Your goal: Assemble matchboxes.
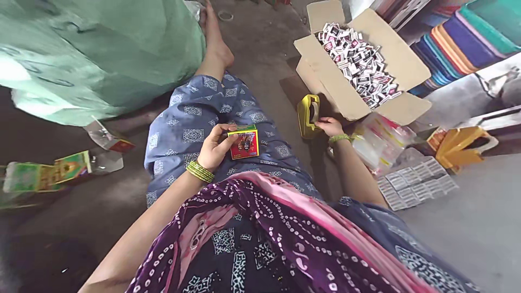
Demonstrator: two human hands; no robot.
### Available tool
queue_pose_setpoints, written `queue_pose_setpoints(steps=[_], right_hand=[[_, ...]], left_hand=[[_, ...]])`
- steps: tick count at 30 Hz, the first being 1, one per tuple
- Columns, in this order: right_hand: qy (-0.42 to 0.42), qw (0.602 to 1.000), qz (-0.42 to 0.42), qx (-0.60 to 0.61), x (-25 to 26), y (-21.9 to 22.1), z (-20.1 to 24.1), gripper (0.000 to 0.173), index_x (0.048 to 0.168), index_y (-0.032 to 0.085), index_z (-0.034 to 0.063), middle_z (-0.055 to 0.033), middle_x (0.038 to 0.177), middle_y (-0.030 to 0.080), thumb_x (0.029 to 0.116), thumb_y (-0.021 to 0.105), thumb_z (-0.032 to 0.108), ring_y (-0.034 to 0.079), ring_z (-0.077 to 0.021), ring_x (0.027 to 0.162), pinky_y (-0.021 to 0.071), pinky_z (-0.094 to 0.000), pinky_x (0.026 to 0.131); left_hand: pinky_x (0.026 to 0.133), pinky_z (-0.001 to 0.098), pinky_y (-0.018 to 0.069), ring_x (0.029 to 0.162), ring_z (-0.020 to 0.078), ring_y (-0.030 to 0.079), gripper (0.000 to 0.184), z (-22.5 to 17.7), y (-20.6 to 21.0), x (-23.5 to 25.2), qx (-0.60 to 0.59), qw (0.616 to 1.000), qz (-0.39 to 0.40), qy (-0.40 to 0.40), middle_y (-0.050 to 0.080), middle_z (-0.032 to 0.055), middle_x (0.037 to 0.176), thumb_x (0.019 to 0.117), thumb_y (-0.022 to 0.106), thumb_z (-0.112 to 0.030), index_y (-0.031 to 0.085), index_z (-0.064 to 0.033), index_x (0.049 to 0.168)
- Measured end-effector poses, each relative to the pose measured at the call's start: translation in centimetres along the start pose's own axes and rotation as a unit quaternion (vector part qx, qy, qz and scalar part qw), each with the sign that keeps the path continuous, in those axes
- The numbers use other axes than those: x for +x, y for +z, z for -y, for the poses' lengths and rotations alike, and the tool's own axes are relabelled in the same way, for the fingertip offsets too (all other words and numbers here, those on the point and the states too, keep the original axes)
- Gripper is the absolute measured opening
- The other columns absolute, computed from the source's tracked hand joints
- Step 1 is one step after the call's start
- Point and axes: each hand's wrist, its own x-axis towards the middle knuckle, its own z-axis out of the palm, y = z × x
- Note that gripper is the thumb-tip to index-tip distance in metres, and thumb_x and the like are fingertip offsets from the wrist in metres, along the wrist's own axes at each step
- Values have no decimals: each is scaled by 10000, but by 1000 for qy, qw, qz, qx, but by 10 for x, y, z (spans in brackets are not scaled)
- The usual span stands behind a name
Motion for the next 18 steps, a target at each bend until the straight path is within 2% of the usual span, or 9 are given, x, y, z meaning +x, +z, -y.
queue_pose_setpoints(steps=[1,2,4,6,8,10,12,13,18], right_hand=[[16,1000,3,11,0,-1,2,526,1300,674,68,-197,1278,663,851,847,278,628,-331,1169,502,-549,986],[31,999,5,27,-1,-2,4,505,1298,679,95,-166,1194,681,864,837,299,640,-276,1027,528,-492,880],[43,996,21,73,-4,-5,2,403,1235,701,130,-26,891,651,898,801,326,504,-90,655,452,-292,602],[54,991,58,108,-9,-11,-1,342,1207,706,122,29,789,616,930,768,312,438,-30,547,401,-215,520],[52,993,77,79,-18,-16,-8,354,1219,702,110,20,822,631,946,748,330,459,-29,569,424,-214,545],[62,995,65,31,-34,-16,-8,365,1212,714,113,-33,942,675,941,754,354,529,-87,702,469,-294,666],[84,995,54,6,-45,-13,-8,407,1227,723,122,-108,1126,711,918,777,382,648,-199,973,523,-417,877],[89,995,53,5,-47,-10,-9,428,1236,719,113,-132,1188,707,913,783,385,657,-236,1075,519,-455,949],[64,997,43,-23,-45,-1,-15,423,1237,730,106,-148,1250,697,931,761,396,633,-278,1187,479,-504,1030]], left_hand=[[813,332,606,952,139,697,270,0,0,0,0,1000,-1,-4,668,58,1258,992,602,-141,583,-90,1257],[811,327,606,943,133,697,270,-1,1,0,2,1000,-1,-7,665,54,1260,993,600,-141,579,-90,1257],[805,321,605,934,126,696,277,-2,1,-1,2,1000,-2,-8,663,52,1263,995,599,-143,574,-87,1265],[807,321,606,938,129,699,278,-2,0,-1,-1,1000,-1,-3,660,56,1273,994,596,-139,571,-84,1266],[818,331,608,959,140,700,279,-1,0,-1,-11,1000,1,6,658,64,1284,988,595,-128,573,-78,1262],[820,336,606,964,143,698,280,0,0,-1,-17,1000,0,13,654,73,1290,982,598,-123,576,-68,1256],[814,330,610,949,138,701,283,0,0,-1,-11,1000,1,7,656,69,1283,988,599,-131,573,-71,1264],[812,326,608,944,131,699,285,-1,0,-1,-5,1000,3,-3,655,63,1280,994,599,-142,568,-81,1270],[804,320,606,921,125,696,289,0,-1,-1,-7,1000,7,-3,650,65,1278,999,592,-142,559,-81,1279]])
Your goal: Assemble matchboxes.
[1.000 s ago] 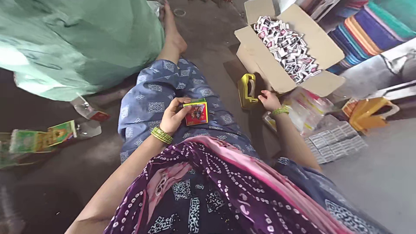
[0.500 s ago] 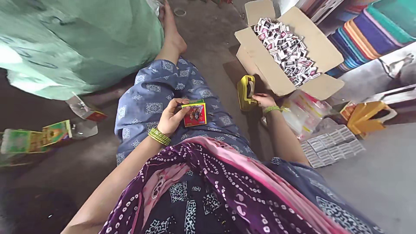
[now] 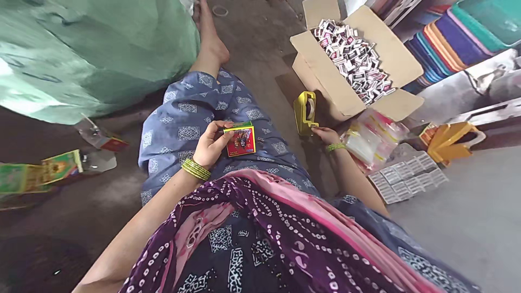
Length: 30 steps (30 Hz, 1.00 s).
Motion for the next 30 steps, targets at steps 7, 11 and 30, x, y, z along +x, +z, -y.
queue_pose_setpoints(steps=[7,11,30], right_hand=[[-64,983,-74,-154,-6,4,12,287,1104,783,103,-163,1172,726,934,750,332,644,-356,1172,459,-601,1031],[-33,955,-41,-293,-15,3,33,280,1084,754,46,-222,1161,703,941,694,279,641,-401,1155,478,-638,980],[-269,885,304,227,-145,120,159,205,1104,749,45,-69,1319,678,959,715,186,645,-169,1168,543,-381,991]], left_hand=[[802,330,611,901,131,700,289,-4,2,-1,6,1000,-5,-11,652,60,1264,1007,591,-144,562,-85,1288],[801,336,612,920,136,701,292,-3,1,0,13,1000,-4,-8,631,68,1321,1006,593,-148,562,-84,1289],[911,361,584,1057,153,677,270,-4,3,2,63,997,-22,37,635,109,1320,1042,524,-189,629,-32,1234]])
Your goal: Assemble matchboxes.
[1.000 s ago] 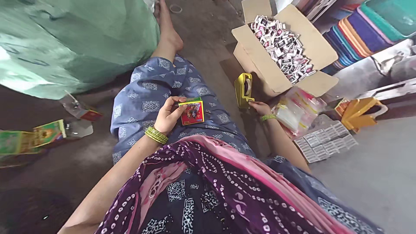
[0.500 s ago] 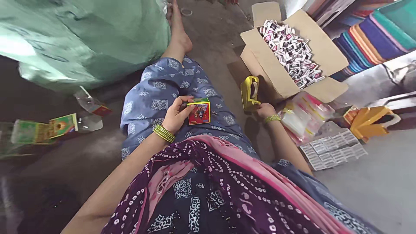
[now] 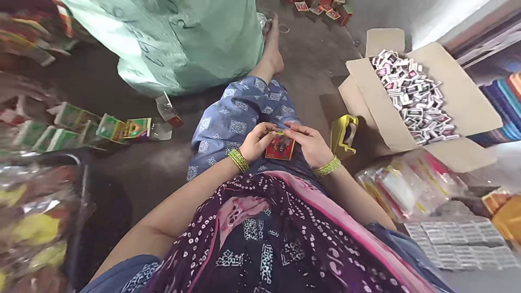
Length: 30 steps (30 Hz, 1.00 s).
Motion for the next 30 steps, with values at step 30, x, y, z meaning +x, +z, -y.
queue_pose_setpoints(steps=[30], right_hand=[[-150,956,-116,-225,10,-48,-24,502,1168,690,29,-73,1043,735,871,783,423,704,-135,966,599,-366,875]], left_hand=[[973,411,595,1216,275,636,738,-8,9,5,-73,996,-35,45,551,224,1389,861,729,-200,359,101,1425]])
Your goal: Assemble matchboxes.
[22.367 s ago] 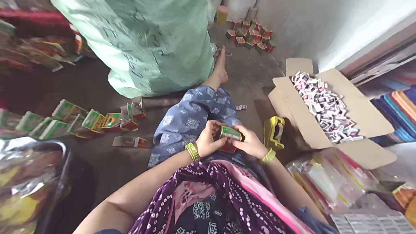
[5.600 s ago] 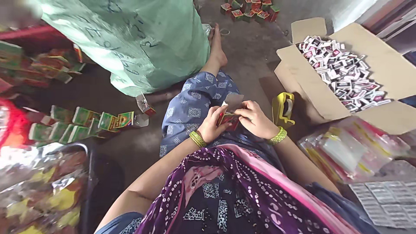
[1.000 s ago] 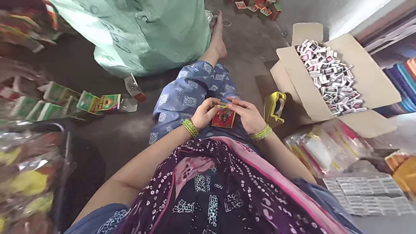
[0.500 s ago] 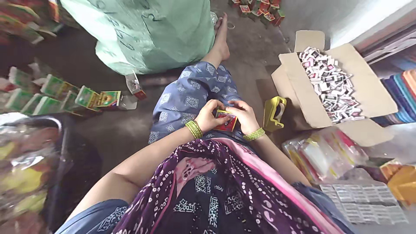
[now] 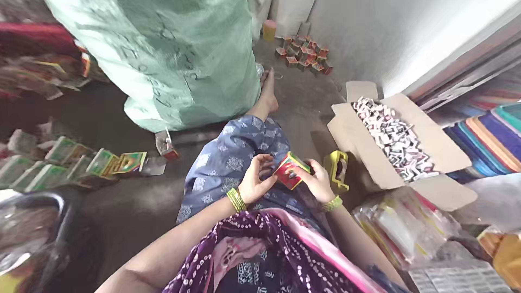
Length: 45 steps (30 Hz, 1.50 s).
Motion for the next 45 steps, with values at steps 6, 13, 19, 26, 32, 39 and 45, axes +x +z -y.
queue_pose_setpoints(steps=[6,13,19,26,32,39,45], right_hand=[[154,944,-70,-284,36,-57,-45,641,1200,669,-10,-230,1054,711,824,815,488,692,-384,1015,539,-608,917],[344,775,341,-406,90,-56,-87,447,1215,675,-17,-243,1235,666,961,650,350,624,-390,1184,466,-616,1007],[213,958,-85,-172,268,-93,7,694,1329,578,-48,-262,1136,685,946,664,524,695,-384,997,569,-583,879],[16,968,-219,-125,330,-101,124,486,1342,578,-13,-253,1240,648,998,602,329,669,-399,1090,547,-615,921],[0,985,48,-167,211,12,69,360,1206,655,38,-118,1081,713,943,687,280,705,-217,954,589,-433,869],[-73,976,152,-137,82,101,-15,288,1169,707,40,-99,1092,739,941,669,211,720,-168,979,594,-381,917],[-141,963,166,-156,63,97,-13,279,1194,685,-5,-184,1119,724,987,650,178,720,-276,1004,582,-489,920]], left_hand=[[884,379,629,1109,229,686,560,1,-9,1,-9,998,-32,-56,593,166,1319,886,685,-68,441,49,1376],[870,363,629,1050,195,708,507,3,-9,4,-14,997,-13,-69,633,128,1283,881,688,-39,487,27,1342],[871,352,625,1017,173,714,405,8,-11,9,-3,998,-1,-63,663,109,1237,905,679,-40,538,21,1280],[862,339,620,982,163,715,399,4,-11,11,6,998,-3,-64,670,109,1206,906,673,-43,546,22,1278],[865,333,616,975,152,713,372,9,-13,7,24,998,24,-52,672,117,1204,920,677,-43,556,21,1266],[908,358,601,993,165,708,334,-23,-29,3,20,998,-33,-45,703,111,1139,925,692,-56,580,32,1228],[926,372,575,1013,186,691,321,-42,-108,-18,58,958,-275,-52,689,154,1144,952,624,-51,575,67,1247]])
